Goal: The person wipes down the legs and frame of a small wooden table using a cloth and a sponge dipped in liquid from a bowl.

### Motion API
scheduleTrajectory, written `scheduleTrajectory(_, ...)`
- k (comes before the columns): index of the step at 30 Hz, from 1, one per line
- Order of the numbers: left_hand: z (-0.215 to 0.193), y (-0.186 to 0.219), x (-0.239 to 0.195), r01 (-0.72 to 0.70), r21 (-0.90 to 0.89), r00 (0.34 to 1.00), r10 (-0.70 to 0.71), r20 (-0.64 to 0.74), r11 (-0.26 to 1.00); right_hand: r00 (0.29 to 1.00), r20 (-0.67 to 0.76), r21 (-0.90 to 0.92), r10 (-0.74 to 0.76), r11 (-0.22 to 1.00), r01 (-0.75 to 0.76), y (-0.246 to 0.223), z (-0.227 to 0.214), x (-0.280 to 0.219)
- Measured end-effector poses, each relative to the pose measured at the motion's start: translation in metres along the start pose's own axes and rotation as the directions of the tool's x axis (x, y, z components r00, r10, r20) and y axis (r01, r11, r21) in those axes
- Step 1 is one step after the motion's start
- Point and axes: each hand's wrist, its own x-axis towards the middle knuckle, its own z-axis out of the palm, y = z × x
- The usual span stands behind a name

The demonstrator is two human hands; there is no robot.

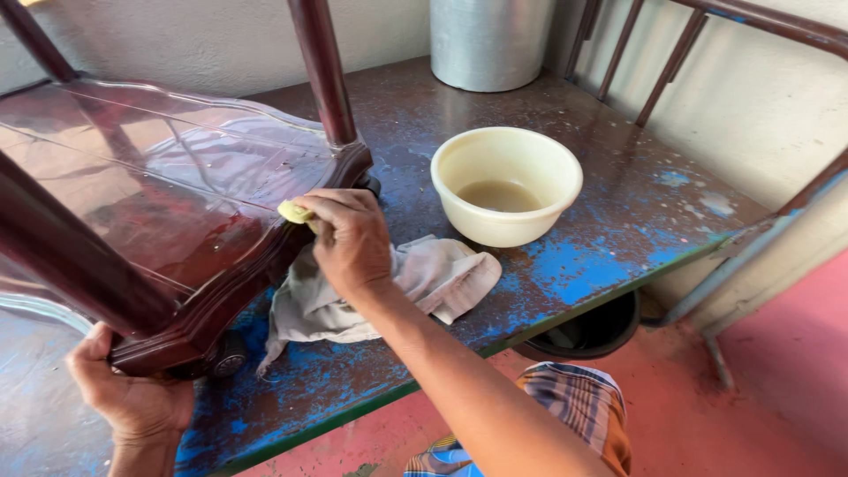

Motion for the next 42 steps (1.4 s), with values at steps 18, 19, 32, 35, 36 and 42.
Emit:
scheduleTrajectory(18,0.025,0.026,-0.004,0.052,0.076,0.991,-0.042,-0.123,0.996,0.946,0.108,0.216,-0.305,0.936,0.277,-0.027,0.019,-0.023)
scheduleTrajectory(19,0.025,0.026,-0.005,0.066,0.08,0.99,-0.055,-0.127,0.995,0.972,0.113,0.179,-0.204,0.967,0.183,-0.012,0.014,-0.011)
scheduleTrajectory(32,0.024,0.028,-0.006,0.06,0.085,0.987,-0.046,-0.155,0.995,0.947,0.293,0.054,-0.131,0.991,0.12,-0.004,0.017,0.013)
scheduleTrajectory(35,0.023,0.028,-0.005,0.049,0.119,0.984,-0.027,-0.178,0.992,0.936,0.327,0.078,-0.132,0.991,0.113,-0.004,0.014,0.014)
scheduleTrajectory(36,0.022,0.027,-0.004,0.041,0.122,0.982,-0.017,-0.187,0.992,0.939,0.323,0.082,-0.121,0.992,0.099,-0.004,0.013,0.015)
scheduleTrajectory(42,-0.002,0.033,-0.007,-0.031,0.05,0.978,0.04,-0.204,0.998,0.939,0.32,0.122,-0.129,0.988,0.094,-0.018,0.02,0.009)
